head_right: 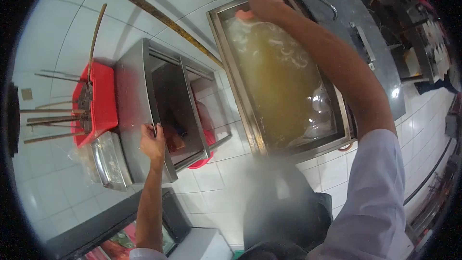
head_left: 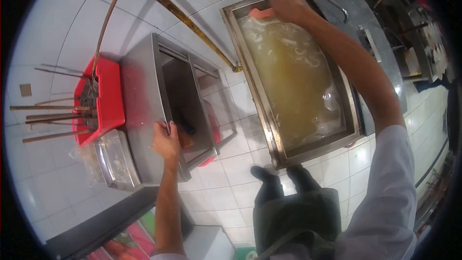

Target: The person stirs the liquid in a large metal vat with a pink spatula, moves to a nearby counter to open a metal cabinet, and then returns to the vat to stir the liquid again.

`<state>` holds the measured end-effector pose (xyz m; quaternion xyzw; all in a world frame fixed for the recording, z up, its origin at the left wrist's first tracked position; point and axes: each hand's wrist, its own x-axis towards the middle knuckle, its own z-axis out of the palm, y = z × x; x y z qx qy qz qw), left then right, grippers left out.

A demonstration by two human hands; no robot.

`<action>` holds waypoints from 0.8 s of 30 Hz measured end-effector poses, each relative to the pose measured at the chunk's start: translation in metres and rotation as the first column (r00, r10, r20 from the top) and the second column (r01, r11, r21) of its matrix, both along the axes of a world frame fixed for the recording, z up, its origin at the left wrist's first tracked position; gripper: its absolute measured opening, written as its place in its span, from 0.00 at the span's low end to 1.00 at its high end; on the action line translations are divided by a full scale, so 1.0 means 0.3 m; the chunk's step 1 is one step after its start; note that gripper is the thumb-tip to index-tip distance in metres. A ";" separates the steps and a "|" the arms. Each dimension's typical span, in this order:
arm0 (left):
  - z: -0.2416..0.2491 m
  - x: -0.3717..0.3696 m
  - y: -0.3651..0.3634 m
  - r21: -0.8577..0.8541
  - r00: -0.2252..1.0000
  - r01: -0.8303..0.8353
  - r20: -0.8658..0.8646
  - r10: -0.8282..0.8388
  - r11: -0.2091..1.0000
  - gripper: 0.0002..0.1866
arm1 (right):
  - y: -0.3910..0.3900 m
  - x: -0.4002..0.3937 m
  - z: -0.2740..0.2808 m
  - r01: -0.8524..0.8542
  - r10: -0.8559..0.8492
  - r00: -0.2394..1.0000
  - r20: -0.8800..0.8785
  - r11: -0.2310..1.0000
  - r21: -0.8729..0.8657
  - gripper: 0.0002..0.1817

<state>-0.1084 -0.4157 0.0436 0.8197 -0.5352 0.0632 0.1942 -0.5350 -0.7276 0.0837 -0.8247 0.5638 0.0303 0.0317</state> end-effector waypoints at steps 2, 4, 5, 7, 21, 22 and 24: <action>-0.006 0.001 0.000 0.014 1.000 -0.011 0.024 0.011 1.000 0.16 | 0.014 0.059 0.001 -0.010 0.011 0.999 0.049 1.000 -0.020 0.14; -0.013 0.000 0.004 0.021 1.000 -0.009 0.009 0.009 1.000 0.16 | 0.020 0.090 -0.052 -0.059 0.066 0.994 0.091 0.995 -0.078 0.10; -0.003 -0.005 -0.004 0.022 1.000 -0.009 0.002 0.009 1.000 0.17 | 0.034 0.102 -0.057 -0.056 0.069 0.989 0.130 0.993 -0.103 0.10; 0.014 -0.021 -0.007 0.043 0.999 -0.030 0.012 0.029 0.999 0.16 | 0.054 0.084 -0.046 -0.033 0.053 0.989 0.139 0.990 -0.141 0.09; 0.030 -0.039 -0.010 0.047 0.999 -0.029 0.020 0.028 0.998 0.15 | 0.062 -0.011 -0.045 0.077 -0.071 0.995 0.066 0.992 -0.095 0.08; 0.027 -0.038 -0.008 0.047 1.000 -0.026 0.013 0.025 0.999 0.15 | 0.078 0.006 -0.046 0.074 -0.062 0.992 0.113 0.991 -0.109 0.08; 0.012 -0.024 -0.004 0.033 0.999 -0.008 0.034 0.007 0.999 0.15 | 0.084 0.037 -0.046 0.018 -0.002 0.992 0.127 0.992 -0.123 0.09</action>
